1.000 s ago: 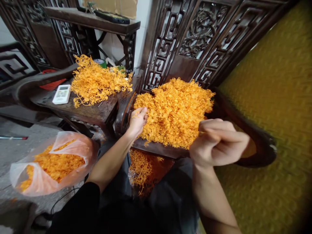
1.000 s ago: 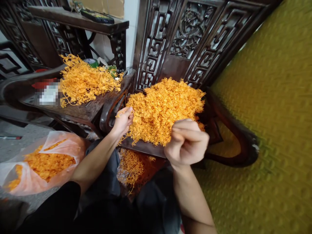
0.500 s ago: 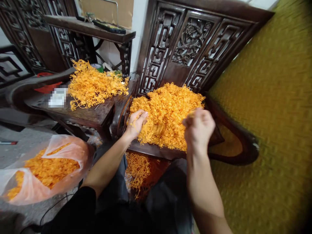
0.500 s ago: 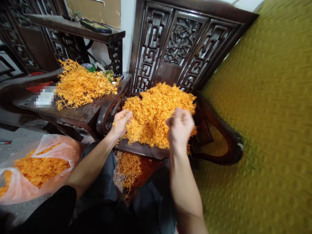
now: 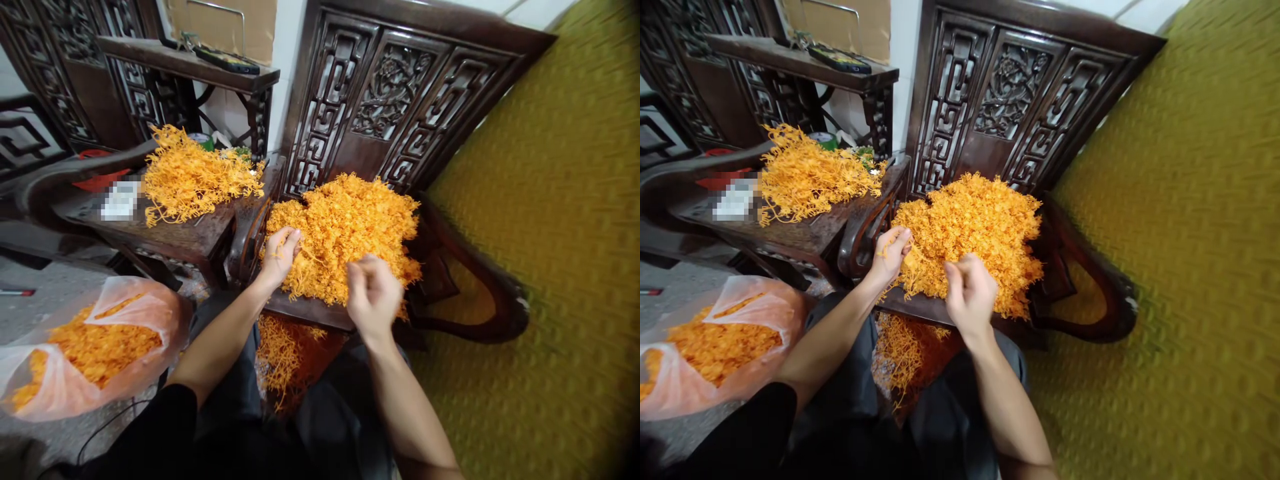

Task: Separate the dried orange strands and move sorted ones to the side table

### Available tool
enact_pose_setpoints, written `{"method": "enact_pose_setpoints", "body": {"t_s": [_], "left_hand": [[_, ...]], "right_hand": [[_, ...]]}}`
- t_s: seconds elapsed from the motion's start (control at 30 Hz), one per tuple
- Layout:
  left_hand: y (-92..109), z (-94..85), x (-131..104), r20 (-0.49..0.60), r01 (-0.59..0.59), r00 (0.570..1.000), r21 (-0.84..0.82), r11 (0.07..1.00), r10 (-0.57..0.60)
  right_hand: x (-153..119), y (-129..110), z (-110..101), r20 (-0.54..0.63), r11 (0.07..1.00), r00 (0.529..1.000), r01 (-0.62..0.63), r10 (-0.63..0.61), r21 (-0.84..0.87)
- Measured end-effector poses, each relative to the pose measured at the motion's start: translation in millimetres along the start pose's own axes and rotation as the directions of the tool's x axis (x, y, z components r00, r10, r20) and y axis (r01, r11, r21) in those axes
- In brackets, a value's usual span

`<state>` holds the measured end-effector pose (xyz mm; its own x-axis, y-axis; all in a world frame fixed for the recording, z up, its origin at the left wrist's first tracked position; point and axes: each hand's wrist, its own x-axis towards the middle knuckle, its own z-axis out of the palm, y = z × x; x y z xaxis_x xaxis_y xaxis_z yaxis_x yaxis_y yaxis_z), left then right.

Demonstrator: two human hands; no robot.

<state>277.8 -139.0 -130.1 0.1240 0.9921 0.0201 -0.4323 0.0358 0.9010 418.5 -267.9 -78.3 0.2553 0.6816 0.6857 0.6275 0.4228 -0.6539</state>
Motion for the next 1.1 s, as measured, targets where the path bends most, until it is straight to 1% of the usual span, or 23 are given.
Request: {"method": "enact_pose_setpoints", "body": {"t_s": [0.03, 0.07, 0.1, 0.13, 0.17, 0.23, 0.33, 0.4, 0.47, 0.5, 0.6, 0.63, 0.67, 0.73, 0.77, 0.8, 0.83, 0.87, 0.9, 0.93, 0.97, 1.03, 1.1], "left_hand": [[0, 0.3, 2, -0.052, -0.006, 0.999, -0.023, 1.000, 0.005], [2, 0.9, 3, -0.088, -0.018, 0.996, -0.048, 0.999, 0.014], [4, 1.9, 3, -0.102, -0.024, 0.995, -0.072, 0.997, 0.017], [7, 3.4, 2, -0.089, -0.007, 0.996, -0.094, 0.996, -0.002], [11, 5.5, -1, -0.055, 0.015, 0.998, -0.117, 0.993, -0.022], [16, 10.5, -10, 0.027, 0.057, 0.998, -0.175, 0.983, -0.053], [17, 17.8, -23, 0.115, 0.081, 0.992, -0.233, 0.969, -0.055], [13, 21.3, -26, 0.135, 0.026, 0.991, -0.236, 0.971, 0.006], [9, 22.9, -25, 0.110, -0.030, 0.992, -0.246, 0.969, 0.058], [7, 22.9, -22, 0.064, -0.044, 0.996, -0.268, 0.963, 0.063], [9, 20.5, -13, -0.108, -0.023, 0.994, -0.372, 0.928, -0.019], [10, 19.4, -11, -0.130, -0.007, 0.990, -0.405, 0.914, -0.050], [12, 18.6, -10, -0.121, 0.011, 0.990, -0.433, 0.901, -0.070], [15, 17.7, -12, -0.021, 0.062, 0.996, -0.478, 0.876, -0.081], [17, 17.6, -14, 0.048, 0.098, 0.995, -0.496, 0.863, -0.085], [18, 17.6, -16, 0.121, 0.146, 0.988, -0.506, 0.850, -0.097], [19, 17.7, -19, 0.194, 0.203, 0.974, -0.505, 0.839, -0.119], [19, 17.7, -22, 0.260, 0.259, 0.955, -0.496, 0.829, -0.142], [19, 17.8, -24, 0.316, 0.306, 0.935, -0.483, 0.821, -0.163], [19, 17.9, -25, 0.362, 0.342, 0.915, -0.469, 0.814, -0.176], [19, 18.0, -27, 0.397, 0.364, 0.900, -0.458, 0.811, -0.180], [17, 18.3, -28, 0.429, 0.386, 0.885, -0.452, 0.805, -0.183], [14, 18.7, -29, 0.438, 0.403, 0.878, -0.452, 0.796, -0.196]], "right_hand": [[-4, -8, -4, -0.163, 0.998, 0.985, 0.061, -0.055, 0.030], [-8, -15, -8, -0.248, 0.993, 0.967, 0.086, -0.064, 0.079], [-12, -20, -11, -0.246, 0.988, 0.968, 0.077, -0.043, 0.131], [-15, -21, -12, -0.172, 0.985, 0.985, 0.039, -0.009, 0.170], [-18, -20, -12, -0.061, 0.983, 0.998, -0.019, 0.031, 0.184], [-21, -11, -5, 0.133, 0.982, 0.985, -0.130, 0.112, 0.134], [-17, 8, 14, 0.217, 0.982, 0.959, -0.186, 0.183, -0.005], [-13, 10, 25, 0.229, 0.982, 0.958, -0.146, 0.171, -0.120], [-14, -1, 29, 0.220, 0.980, 0.970, -0.063, 0.105, -0.186], [-18, -11, 27, 0.226, 0.982, 0.972, -0.015, 0.059, -0.189], [-37, -41, 9, 0.314, 0.995, 0.946, 0.094, -0.076, -0.041], [-43, -46, 2, 0.368, 0.997, 0.927, 0.070, -0.076, 0.031], [-47, -46, -4, 0.414, 0.996, 0.909, -0.002, -0.036, 0.091], [-47, -35, -12, 0.471, 0.960, 0.870, -0.238, 0.142, 0.150], [-42, -26, -13, 0.463, 0.925, 0.853, -0.346, 0.240, 0.158], [-36, -15, -13, 0.424, 0.898, 0.850, -0.410, 0.312, 0.161], [-28, -5, -12, 0.367, 0.896, 0.865, -0.419, 0.343, 0.150], [-19, 4, -11, 0.312, 0.922, 0.894, -0.370, 0.321, 0.113], [-11, 11, -9, 0.272, 0.962, 0.930, -0.269, 0.246, 0.050], [-4, 16, -6, 0.253, 0.992, 0.959, -0.127, 0.130, -0.027], [2, 19, -3, 0.259, 0.994, 0.966, 0.032, -0.004, -0.103], [10, 22, 3, 0.309, 0.933, 0.924, 0.296, -0.225, -0.205], [13, 24, 9, 0.323, 0.865, 0.886, 0.423, -0.333, -0.270]]}}
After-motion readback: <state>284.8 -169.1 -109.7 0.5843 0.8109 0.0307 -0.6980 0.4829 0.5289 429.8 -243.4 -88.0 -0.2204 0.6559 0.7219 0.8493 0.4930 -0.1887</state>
